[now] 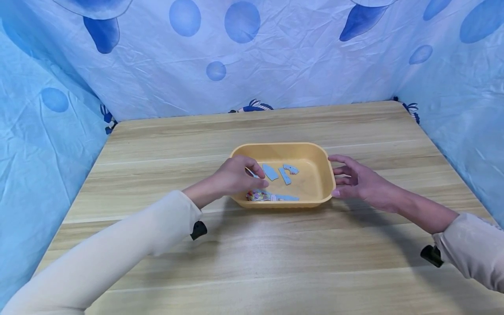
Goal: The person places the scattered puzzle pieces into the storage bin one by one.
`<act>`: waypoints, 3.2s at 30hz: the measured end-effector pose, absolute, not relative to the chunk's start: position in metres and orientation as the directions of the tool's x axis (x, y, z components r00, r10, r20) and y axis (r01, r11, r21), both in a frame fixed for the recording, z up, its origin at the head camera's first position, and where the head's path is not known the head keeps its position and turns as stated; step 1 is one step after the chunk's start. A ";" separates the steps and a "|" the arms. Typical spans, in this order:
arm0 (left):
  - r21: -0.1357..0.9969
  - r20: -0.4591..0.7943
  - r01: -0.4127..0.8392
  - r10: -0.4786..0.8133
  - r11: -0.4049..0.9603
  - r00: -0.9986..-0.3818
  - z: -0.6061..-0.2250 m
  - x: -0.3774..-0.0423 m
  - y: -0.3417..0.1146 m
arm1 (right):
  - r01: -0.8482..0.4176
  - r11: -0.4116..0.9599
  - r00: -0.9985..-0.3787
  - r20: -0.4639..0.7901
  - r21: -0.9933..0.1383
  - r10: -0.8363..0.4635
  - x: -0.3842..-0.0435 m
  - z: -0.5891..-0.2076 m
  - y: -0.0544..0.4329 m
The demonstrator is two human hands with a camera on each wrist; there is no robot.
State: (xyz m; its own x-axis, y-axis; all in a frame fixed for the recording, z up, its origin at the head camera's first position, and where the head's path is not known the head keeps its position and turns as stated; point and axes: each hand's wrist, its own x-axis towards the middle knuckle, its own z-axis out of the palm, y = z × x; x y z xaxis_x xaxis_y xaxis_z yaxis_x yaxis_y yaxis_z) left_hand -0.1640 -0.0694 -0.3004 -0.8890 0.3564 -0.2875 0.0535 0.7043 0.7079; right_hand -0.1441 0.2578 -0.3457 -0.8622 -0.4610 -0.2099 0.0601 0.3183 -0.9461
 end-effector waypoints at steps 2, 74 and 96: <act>0.715 -0.291 0.039 0.348 0.698 -0.891 -0.300 -0.164 -0.072 | 0.064 0.322 -0.862 -0.215 -0.945 -0.459 -0.144 -0.346 0.258; 0.490 -0.027 -0.072 -0.067 0.869 -0.997 -0.370 -0.097 -0.201 | 0.056 0.332 -0.864 -0.213 -0.942 -0.456 -0.143 -0.345 0.257; 0.473 0.001 -0.053 -0.061 0.879 -0.998 -0.372 -0.097 -0.207 | 0.058 0.320 -0.864 -0.208 -0.946 -0.458 -0.143 -0.344 0.257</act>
